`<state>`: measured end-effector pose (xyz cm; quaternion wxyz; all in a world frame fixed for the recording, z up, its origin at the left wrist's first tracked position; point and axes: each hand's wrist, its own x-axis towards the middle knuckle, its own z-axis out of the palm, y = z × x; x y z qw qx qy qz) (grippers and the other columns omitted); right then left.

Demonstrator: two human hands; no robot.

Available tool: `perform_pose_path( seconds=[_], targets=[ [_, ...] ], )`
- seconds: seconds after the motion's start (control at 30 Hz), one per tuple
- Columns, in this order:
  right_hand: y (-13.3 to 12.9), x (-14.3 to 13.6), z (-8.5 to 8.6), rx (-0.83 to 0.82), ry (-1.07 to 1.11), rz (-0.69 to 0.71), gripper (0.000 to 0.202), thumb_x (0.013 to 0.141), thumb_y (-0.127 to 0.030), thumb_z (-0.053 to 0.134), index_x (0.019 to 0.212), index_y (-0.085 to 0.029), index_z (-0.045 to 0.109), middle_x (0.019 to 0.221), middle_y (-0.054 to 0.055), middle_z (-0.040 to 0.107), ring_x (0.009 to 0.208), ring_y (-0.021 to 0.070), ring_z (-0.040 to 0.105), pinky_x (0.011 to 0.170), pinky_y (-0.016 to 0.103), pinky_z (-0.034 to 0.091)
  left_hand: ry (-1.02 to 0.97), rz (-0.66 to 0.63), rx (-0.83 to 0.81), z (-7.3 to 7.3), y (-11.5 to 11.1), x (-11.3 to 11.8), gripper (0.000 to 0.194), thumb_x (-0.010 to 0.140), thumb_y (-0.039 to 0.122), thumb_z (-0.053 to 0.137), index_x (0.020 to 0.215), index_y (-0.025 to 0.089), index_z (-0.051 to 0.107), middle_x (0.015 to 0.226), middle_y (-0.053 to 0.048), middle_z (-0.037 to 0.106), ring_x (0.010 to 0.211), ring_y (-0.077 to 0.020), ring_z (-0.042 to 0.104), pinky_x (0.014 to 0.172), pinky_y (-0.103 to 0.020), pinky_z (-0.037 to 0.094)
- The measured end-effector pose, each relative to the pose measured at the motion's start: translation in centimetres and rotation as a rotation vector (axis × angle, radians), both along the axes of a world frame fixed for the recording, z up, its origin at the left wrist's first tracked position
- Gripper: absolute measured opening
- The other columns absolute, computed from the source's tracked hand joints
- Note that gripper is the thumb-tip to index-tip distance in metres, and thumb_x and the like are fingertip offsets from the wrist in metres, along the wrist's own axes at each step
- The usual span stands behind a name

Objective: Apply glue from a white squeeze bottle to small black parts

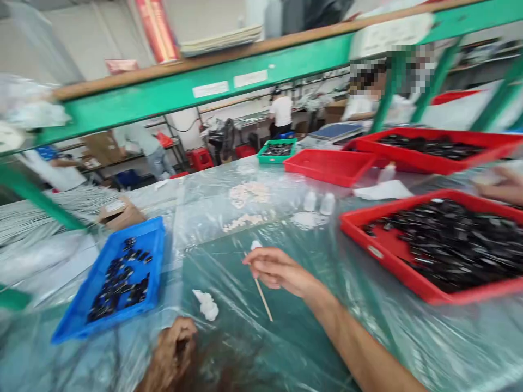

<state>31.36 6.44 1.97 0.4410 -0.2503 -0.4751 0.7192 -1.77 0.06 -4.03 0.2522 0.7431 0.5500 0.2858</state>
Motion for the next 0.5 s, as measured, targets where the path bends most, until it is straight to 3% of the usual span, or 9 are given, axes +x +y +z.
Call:
perform_pose_path(
  seconds=[0.1, 0.23, 0.37, 0.5],
  targets=[
    [1.2, 1.6, -1.5, 0.009, 0.011, -0.084, 0.028, 0.076, -0.032, 0.069, 0.098, -0.016, 0.066, 0.069, 0.000, 0.057, 0.040, 0.0012, 0.034, 0.034, 0.015, 0.024, 0.026, -0.003, 0.042, 0.4, -0.1, -0.1, 0.014, 0.074, 0.031, 0.060, 0.087, 0.033, 0.059, 0.054, 0.007, 0.056, 0.050, -0.0161, 0.055, 0.050, -0.023, 0.048],
    [2.7, 3.5, -2.9, 0.033, 0.038, -0.274, 0.025, 0.078, -0.035, 0.066, 0.095, -0.017, 0.065, 0.065, -0.003, 0.051, 0.038, -0.0002, 0.028, 0.032, 0.015, 0.022, 0.050, 0.071, 0.099, 1.6, 1.1, -1.3, 0.010, 0.078, 0.035, 0.054, 0.086, 0.029, 0.052, 0.049, 0.010, 0.044, 0.040, -0.0122, 0.045, 0.042, -0.019, 0.040],
    [3.6, 4.6, -3.7, 0.060, 0.049, -0.428, 0.025, 0.084, -0.039, 0.058, 0.094, -0.016, 0.061, 0.062, -0.007, 0.046, 0.038, -0.0007, 0.028, 0.032, 0.012, 0.022, 0.098, 0.263, 0.207, 4.4, 4.0, -3.2, 0.023, 0.088, 0.047, 0.037, 0.092, 0.026, 0.046, 0.058, 0.008, 0.046, 0.044, -0.0128, 0.047, 0.044, -0.021, 0.040],
    [4.0, 5.0, -4.1, 0.081, 0.023, -0.474, 0.024, 0.092, -0.037, 0.049, 0.095, -0.014, 0.057, 0.063, -0.008, 0.050, 0.038, -0.0008, 0.034, 0.033, 0.010, 0.027, 0.227, 0.422, 0.267, 7.2, 7.8, -6.5, 0.039, 0.087, 0.049, 0.039, 0.115, 0.022, 0.045, 0.081, -0.001, 0.060, 0.060, -0.0185, 0.060, 0.059, -0.029, 0.048]
  ],
)
